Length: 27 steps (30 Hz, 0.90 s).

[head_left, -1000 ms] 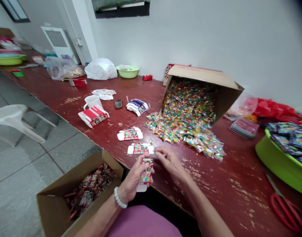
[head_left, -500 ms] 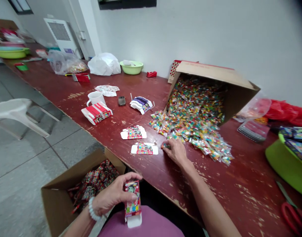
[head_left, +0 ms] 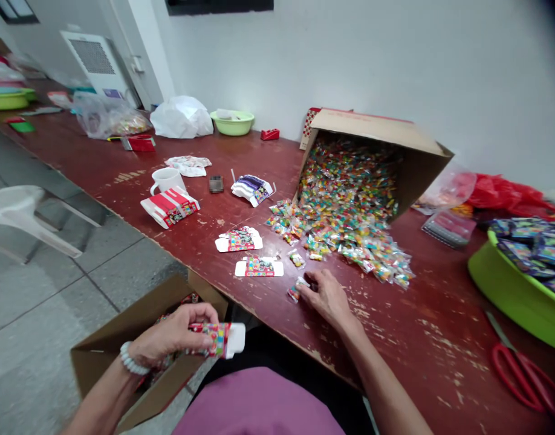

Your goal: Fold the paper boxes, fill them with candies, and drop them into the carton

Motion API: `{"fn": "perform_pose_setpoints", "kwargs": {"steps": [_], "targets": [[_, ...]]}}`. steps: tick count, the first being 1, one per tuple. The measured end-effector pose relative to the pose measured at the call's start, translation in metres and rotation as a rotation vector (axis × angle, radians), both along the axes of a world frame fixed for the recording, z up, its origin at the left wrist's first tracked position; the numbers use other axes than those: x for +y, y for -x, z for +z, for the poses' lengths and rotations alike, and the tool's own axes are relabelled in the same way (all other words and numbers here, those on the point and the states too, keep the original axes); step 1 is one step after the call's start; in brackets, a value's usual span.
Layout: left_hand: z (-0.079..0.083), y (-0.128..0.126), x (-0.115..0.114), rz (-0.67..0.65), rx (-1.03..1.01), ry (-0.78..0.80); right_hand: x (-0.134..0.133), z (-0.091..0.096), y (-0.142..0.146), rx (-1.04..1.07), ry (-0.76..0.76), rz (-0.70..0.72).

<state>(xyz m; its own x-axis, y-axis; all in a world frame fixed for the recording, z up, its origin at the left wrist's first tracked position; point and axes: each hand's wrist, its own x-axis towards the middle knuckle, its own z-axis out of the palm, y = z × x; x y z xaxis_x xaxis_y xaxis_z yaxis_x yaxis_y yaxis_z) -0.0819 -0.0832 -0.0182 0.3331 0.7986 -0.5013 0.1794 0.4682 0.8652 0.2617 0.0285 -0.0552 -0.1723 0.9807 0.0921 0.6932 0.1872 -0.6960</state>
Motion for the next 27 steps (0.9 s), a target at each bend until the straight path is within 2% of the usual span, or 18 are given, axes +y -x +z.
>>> {"fn": "perform_pose_setpoints", "kwargs": {"steps": [3, 5, 10, 13, 18, 22, 27], "targets": [[0.005, -0.018, 0.000, 0.248, -0.188, -0.012, -0.004, 0.004, 0.011, 0.049, 0.039, -0.006], [0.008, -0.031, -0.001, 0.306, -0.323, 0.036, -0.004, 0.004, 0.012, 0.107, 0.077, -0.006], [0.006, -0.060, -0.001, 0.248, -0.531, 0.086, -0.003, 0.001, 0.007, 0.355, 0.157, -0.069], [0.002, -0.078, 0.003, 0.275, -0.616, 0.092, -0.008, 0.003, 0.009, 0.542, 0.197, -0.131], [0.007, -0.110, 0.010, 0.392, -0.661, 0.131, -0.029, 0.023, 0.018, 0.760, 0.255, -0.176], [0.016, -0.126, 0.014, 0.364, -0.708, 0.122, -0.045, 0.044, 0.025, 0.951, 0.277, -0.213], [0.021, -0.134, 0.012, 0.380, -0.666, 0.127, -0.058, 0.056, 0.030, 0.994, 0.298, -0.222]]}}
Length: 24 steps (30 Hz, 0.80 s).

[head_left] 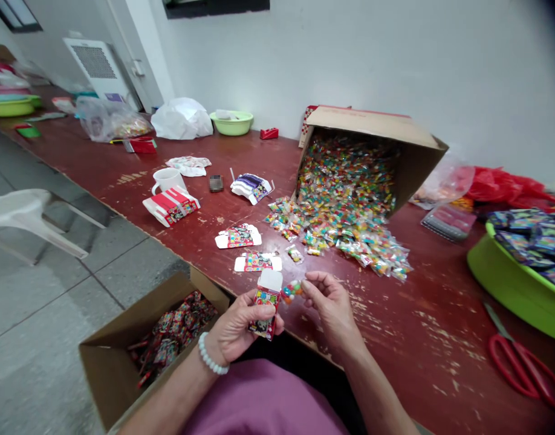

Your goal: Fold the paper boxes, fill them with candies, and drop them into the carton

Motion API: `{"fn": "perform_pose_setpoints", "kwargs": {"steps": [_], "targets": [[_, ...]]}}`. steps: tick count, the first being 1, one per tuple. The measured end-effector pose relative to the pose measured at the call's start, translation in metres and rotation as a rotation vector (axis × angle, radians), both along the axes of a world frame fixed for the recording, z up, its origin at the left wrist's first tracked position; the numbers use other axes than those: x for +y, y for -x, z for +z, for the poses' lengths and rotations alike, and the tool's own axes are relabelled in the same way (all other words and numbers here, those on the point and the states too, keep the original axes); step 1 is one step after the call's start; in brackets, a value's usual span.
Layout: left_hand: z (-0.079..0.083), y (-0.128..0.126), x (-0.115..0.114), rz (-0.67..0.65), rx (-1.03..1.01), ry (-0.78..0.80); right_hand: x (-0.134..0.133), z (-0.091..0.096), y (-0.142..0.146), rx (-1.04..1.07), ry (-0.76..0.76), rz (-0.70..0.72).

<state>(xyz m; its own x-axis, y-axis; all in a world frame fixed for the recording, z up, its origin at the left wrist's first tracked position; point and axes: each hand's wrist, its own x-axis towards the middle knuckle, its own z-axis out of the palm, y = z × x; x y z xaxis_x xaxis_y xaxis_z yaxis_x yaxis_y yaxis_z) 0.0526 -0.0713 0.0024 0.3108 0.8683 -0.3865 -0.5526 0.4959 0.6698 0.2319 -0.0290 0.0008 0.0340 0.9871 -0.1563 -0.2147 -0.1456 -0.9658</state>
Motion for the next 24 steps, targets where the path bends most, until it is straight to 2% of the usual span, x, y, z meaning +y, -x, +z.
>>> {"fn": "perform_pose_setpoints", "kwargs": {"steps": [12, 24], "targets": [[-0.003, -0.006, 0.002, 0.048, 0.006, 0.027, -0.010, -0.006, -0.004, 0.064, 0.086, 0.074], [0.002, -0.011, 0.003, 0.015, 0.049, -0.002, -0.015, -0.015, -0.012, 0.133, 0.059, 0.151]]}}
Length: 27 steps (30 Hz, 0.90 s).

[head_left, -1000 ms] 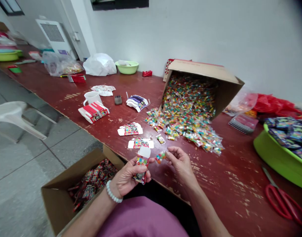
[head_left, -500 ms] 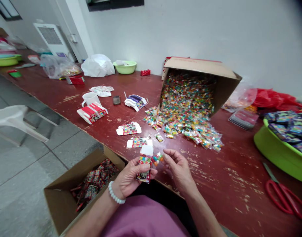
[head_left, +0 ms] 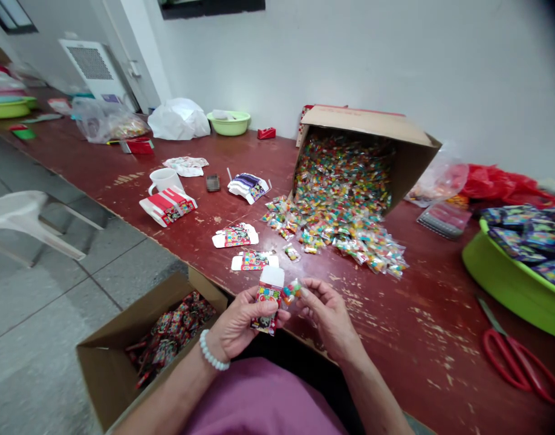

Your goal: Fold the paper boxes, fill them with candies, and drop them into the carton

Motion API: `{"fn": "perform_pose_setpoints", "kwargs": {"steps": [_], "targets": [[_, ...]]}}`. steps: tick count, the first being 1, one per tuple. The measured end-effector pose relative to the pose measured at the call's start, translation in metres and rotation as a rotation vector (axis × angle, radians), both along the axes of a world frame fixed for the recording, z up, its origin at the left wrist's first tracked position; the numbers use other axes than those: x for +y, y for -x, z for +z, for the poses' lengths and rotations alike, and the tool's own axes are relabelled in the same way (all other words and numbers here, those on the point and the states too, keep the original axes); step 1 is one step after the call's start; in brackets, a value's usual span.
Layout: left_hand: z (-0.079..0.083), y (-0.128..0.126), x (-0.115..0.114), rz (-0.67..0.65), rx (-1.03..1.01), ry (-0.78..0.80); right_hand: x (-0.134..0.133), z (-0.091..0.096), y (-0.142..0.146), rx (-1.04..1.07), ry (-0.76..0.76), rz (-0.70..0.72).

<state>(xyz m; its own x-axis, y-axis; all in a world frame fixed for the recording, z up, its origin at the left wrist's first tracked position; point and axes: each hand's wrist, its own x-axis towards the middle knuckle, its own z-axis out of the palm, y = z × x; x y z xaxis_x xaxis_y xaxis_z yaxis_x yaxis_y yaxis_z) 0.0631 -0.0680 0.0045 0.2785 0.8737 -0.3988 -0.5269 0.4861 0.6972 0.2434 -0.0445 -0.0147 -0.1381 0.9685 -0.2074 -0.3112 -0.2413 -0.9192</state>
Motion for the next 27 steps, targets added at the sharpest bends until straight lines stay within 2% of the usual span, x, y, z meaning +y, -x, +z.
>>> {"fn": "perform_pose_setpoints", "kwargs": {"steps": [11, 27], "targets": [[0.0014, 0.0012, -0.0015, -0.034, 0.002, -0.018, -0.0022, -0.0002, 0.0003, 0.077, 0.049, 0.008], [-0.0023, -0.0009, -0.0017, -0.047, 0.012, 0.005, -0.0041, -0.0035, -0.0025, 0.052, 0.066, 0.028]]}}
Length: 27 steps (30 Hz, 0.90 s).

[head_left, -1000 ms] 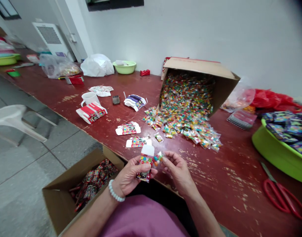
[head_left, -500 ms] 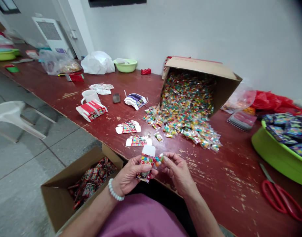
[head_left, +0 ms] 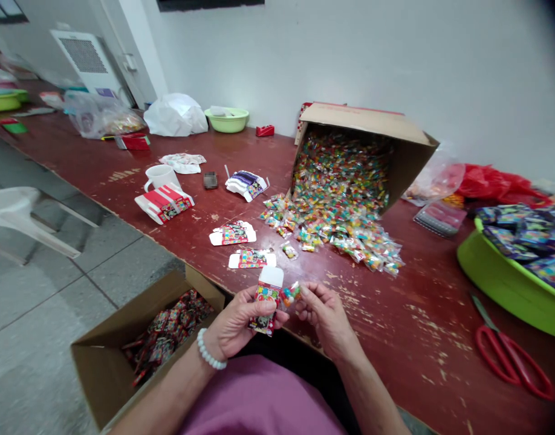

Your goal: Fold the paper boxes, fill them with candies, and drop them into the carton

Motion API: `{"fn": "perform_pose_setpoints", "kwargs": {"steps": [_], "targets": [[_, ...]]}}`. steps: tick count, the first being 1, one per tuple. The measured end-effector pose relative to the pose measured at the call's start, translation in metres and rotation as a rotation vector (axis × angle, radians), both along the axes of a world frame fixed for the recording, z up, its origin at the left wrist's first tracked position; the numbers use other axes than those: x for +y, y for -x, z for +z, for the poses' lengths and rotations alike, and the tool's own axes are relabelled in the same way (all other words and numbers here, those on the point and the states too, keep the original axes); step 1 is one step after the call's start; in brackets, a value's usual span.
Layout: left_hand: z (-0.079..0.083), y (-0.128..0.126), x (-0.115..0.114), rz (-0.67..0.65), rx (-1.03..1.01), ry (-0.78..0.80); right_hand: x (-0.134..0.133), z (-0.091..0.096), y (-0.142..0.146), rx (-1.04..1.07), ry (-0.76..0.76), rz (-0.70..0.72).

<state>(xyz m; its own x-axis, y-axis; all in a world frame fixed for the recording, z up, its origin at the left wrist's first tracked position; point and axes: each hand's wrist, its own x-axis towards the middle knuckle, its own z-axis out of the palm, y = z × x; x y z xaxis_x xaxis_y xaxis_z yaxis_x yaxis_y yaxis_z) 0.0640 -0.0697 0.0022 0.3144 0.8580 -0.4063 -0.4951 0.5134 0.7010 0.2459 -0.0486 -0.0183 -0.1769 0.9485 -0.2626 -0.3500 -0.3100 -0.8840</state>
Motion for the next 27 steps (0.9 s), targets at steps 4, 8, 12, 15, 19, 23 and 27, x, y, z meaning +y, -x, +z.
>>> {"fn": "perform_pose_setpoints", "kwargs": {"steps": [4, 8, 12, 15, 19, 23, 27], "targets": [[-0.002, -0.004, 0.001, -0.012, 0.021, 0.004, -0.003, -0.003, -0.008, -0.042, -0.003, -0.067], [-0.001, -0.007, 0.003, -0.033, 0.061, -0.015, -0.002, -0.008, -0.045, -0.247, -0.033, -0.222], [-0.001, -0.005, 0.004, -0.080, 0.112, -0.022, 0.001, -0.016, -0.104, -0.577, -0.087, -0.356], [-0.002, -0.003, 0.004, -0.107, 0.174, 0.009, -0.002, -0.022, -0.141, -0.667, -0.084, -0.384], [-0.003, -0.003, 0.006, -0.099, 0.251, 0.077, -0.007, -0.024, -0.166, -0.712, -0.073, -0.407], [-0.002, -0.003, 0.008, -0.062, 0.305, 0.108, -0.012, -0.020, -0.170, -0.705, -0.070, -0.396], [0.001, -0.001, 0.009, -0.025, 0.352, 0.138, -0.016, -0.019, -0.170, -0.723, -0.088, -0.398]]}}
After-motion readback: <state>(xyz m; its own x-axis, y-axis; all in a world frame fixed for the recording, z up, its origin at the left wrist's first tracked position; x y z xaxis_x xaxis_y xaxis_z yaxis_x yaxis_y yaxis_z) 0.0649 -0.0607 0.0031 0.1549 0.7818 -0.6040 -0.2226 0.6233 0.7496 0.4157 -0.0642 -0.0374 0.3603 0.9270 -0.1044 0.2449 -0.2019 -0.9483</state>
